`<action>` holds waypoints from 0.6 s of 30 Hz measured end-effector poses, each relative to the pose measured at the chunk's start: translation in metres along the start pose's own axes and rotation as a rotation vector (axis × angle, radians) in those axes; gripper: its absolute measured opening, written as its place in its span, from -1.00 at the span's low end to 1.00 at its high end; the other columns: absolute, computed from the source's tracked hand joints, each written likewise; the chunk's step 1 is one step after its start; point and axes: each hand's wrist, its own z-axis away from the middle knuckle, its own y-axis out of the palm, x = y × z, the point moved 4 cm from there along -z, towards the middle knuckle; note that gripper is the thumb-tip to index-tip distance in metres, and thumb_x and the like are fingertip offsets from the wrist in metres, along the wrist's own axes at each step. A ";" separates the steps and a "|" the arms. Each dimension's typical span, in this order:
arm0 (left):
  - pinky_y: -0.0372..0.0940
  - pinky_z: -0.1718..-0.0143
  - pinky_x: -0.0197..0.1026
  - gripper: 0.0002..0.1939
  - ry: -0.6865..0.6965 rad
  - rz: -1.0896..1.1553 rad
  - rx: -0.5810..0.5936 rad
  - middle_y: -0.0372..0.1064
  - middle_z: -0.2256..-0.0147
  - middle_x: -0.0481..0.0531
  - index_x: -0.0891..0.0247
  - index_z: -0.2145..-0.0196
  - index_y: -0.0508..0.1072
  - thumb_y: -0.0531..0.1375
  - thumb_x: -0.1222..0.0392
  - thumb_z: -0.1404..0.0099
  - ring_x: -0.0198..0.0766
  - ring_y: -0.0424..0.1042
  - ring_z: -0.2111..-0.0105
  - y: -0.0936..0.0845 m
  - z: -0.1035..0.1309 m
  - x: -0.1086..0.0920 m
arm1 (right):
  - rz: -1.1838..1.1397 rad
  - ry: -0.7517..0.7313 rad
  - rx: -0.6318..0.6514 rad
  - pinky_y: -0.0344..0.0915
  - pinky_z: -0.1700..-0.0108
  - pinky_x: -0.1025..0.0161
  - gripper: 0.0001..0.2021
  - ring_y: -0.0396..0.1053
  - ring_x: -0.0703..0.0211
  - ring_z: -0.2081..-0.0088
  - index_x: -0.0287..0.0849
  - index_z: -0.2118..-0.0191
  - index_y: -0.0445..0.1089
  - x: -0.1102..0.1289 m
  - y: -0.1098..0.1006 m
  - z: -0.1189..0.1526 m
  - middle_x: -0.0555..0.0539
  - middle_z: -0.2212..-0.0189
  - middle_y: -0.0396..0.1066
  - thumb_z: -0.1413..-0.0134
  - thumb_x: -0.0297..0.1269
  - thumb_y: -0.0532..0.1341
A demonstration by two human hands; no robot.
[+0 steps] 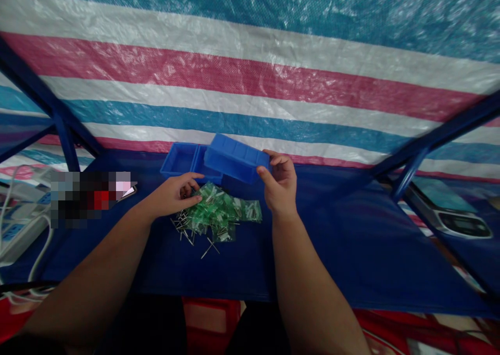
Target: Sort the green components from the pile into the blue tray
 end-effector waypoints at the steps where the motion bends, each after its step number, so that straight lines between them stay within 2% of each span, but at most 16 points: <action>1: 0.34 0.42 -0.22 -0.44 0.004 -0.009 0.003 0.47 0.23 0.06 0.27 -0.18 0.34 0.29 0.08 -0.27 -0.34 0.39 0.46 0.000 0.000 0.000 | -0.019 0.005 -0.068 0.33 -0.13 0.10 -0.65 0.41 0.11 -0.05 -0.03 0.26 0.24 -0.002 -0.003 -0.001 -0.02 0.04 0.44 0.03 -0.20 0.45; 3: 0.33 0.43 -0.23 -0.53 0.013 -0.034 0.005 0.47 0.24 0.05 0.26 -0.11 0.40 0.28 0.08 -0.27 -0.35 0.38 0.47 0.000 -0.001 0.000 | -0.030 0.066 -0.201 0.38 0.01 0.17 -0.66 0.43 0.18 0.06 -0.03 0.25 0.26 -0.009 -0.009 -0.002 0.01 0.11 0.42 0.03 -0.16 0.44; 5: 0.32 0.43 -0.23 -0.59 0.022 -0.060 0.001 0.47 0.24 0.04 0.25 -0.06 0.44 0.27 0.09 -0.28 -0.36 0.38 0.47 0.000 -0.001 0.000 | -0.027 0.193 -0.293 0.41 0.16 0.23 -0.65 0.43 0.22 0.19 -0.04 0.25 0.26 -0.020 -0.015 -0.002 0.04 0.20 0.40 0.04 -0.09 0.42; 7: 0.31 0.42 -0.23 -0.63 0.042 -0.080 -0.010 0.48 0.24 0.04 0.25 -0.02 0.47 0.27 0.07 -0.29 -0.37 0.37 0.49 -0.001 -0.002 -0.001 | -0.032 0.348 -0.339 0.41 0.24 0.24 -0.61 0.40 0.24 0.28 -0.05 0.27 0.25 -0.032 -0.019 0.000 0.07 0.28 0.39 0.08 -0.03 0.43; 11: 0.29 0.41 -0.21 -0.69 0.128 -0.120 -0.085 0.46 0.28 0.01 0.23 0.05 0.51 0.28 0.07 -0.29 -0.38 0.30 0.52 -0.007 -0.002 -0.007 | -0.013 0.579 -0.363 0.46 0.27 0.18 -0.55 0.38 0.24 0.33 -0.06 0.28 0.25 -0.050 -0.023 0.006 0.10 0.35 0.38 0.19 -0.02 0.46; 15: 0.32 0.25 -0.14 -0.86 0.209 -0.211 -0.277 0.45 0.34 0.00 0.21 0.18 0.54 0.24 0.16 -0.32 -0.26 0.38 0.37 -0.019 -0.002 -0.011 | 0.056 0.650 -0.318 0.51 0.24 0.12 -0.57 0.37 0.24 0.33 -0.05 0.28 0.25 -0.058 -0.021 0.009 0.11 0.37 0.33 0.17 -0.01 0.43; 18: 0.30 0.04 0.01 -0.90 0.165 -0.343 -0.471 0.47 0.29 0.03 0.19 0.25 0.55 0.24 0.20 -0.29 -0.15 0.43 0.20 -0.030 -0.001 -0.005 | 0.163 0.652 -0.280 0.50 0.25 0.15 -0.61 0.37 0.22 0.32 -0.05 0.26 0.29 -0.061 -0.020 0.010 0.10 0.38 0.31 0.14 0.00 0.40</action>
